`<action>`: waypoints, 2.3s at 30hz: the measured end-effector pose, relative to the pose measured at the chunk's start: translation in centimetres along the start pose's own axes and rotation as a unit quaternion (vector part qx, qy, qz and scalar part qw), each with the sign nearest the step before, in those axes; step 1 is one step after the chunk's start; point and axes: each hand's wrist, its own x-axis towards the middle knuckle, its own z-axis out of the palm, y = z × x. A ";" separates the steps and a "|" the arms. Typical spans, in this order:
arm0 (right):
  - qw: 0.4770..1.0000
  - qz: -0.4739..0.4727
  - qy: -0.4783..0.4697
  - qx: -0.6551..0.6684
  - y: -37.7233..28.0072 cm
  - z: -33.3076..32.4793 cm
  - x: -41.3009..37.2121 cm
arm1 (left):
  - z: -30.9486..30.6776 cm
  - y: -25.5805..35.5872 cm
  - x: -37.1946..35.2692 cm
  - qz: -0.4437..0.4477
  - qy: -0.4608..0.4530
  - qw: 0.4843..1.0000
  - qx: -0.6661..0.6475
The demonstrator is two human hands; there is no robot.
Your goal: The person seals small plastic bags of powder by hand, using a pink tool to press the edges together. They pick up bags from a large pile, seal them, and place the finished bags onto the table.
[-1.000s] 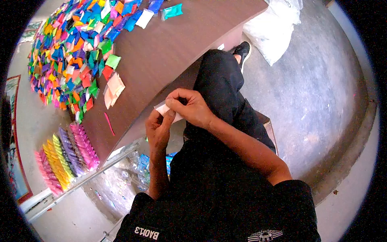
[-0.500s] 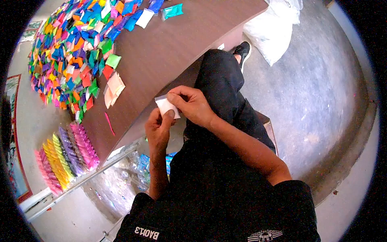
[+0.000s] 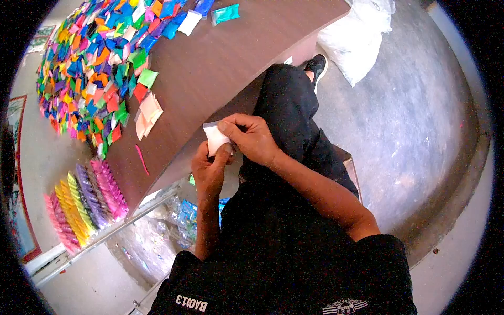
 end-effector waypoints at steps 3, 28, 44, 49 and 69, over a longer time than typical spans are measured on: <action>1.000 -0.005 -0.005 0.007 -0.2 0.0 0.0 | -0.5 -0.1 0.1 0.006 -0.004 1.000 0.026; 0.985 0.006 -0.096 -0.141 -1.4 1.6 -0.8 | -3.5 -0.1 -0.4 0.060 0.047 0.995 -0.060; 0.991 0.055 -0.064 -0.108 -3.3 4.3 -0.3 | -5.0 0.5 -0.6 0.016 0.014 0.996 -0.082; 0.975 0.039 -0.063 -0.209 -6.1 3.4 2.1 | -8.0 1.1 -0.2 0.098 0.129 0.987 -0.016; 0.888 -0.230 0.089 -0.389 -9.7 -2.7 12.6 | -22.0 0.8 3.2 0.115 0.299 0.836 0.445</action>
